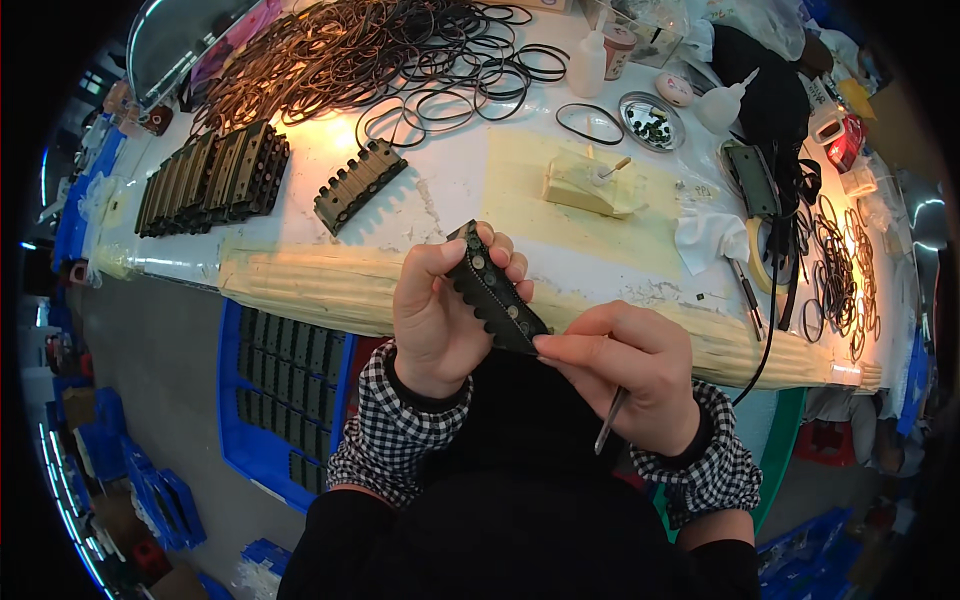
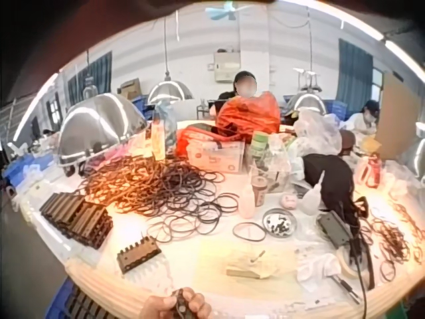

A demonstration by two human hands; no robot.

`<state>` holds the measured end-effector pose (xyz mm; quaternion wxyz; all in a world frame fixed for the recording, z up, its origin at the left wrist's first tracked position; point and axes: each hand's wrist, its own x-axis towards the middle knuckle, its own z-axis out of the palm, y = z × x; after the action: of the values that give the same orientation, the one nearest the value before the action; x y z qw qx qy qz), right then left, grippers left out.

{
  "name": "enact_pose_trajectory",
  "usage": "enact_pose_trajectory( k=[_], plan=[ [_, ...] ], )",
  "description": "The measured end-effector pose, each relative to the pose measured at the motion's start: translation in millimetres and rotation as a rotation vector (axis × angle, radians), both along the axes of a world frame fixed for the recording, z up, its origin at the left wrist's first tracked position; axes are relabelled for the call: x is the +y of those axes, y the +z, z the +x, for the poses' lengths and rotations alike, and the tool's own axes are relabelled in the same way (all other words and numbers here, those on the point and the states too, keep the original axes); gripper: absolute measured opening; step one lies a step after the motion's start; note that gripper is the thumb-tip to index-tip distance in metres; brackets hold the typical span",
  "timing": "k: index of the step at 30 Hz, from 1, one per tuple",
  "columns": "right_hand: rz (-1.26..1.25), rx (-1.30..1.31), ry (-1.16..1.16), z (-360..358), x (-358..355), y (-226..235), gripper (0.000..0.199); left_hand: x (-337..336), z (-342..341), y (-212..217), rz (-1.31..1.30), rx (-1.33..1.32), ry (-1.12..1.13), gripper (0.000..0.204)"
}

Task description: Manually assembling electronic housing components by inserting wire loops using tweezers.

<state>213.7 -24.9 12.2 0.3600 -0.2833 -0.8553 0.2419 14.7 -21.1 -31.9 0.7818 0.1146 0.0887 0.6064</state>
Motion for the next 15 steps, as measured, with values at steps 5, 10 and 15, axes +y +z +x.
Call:
enact_pose_trajectory(
  k=[5,10,15],
  plan=[
    [-0.095,0.021,0.03,-4,13,7,0.021,11,3,4,-0.029,0.035,-0.011,0.023],
    [0.034,-0.223,0.094,0,23,11,0.027,15,3,8,-0.043,0.111,0.01,0.022],
    [0.069,-0.261,0.087,6,16,2,0.027,14,6,11,-0.042,0.186,0.028,0.021]
  ],
)
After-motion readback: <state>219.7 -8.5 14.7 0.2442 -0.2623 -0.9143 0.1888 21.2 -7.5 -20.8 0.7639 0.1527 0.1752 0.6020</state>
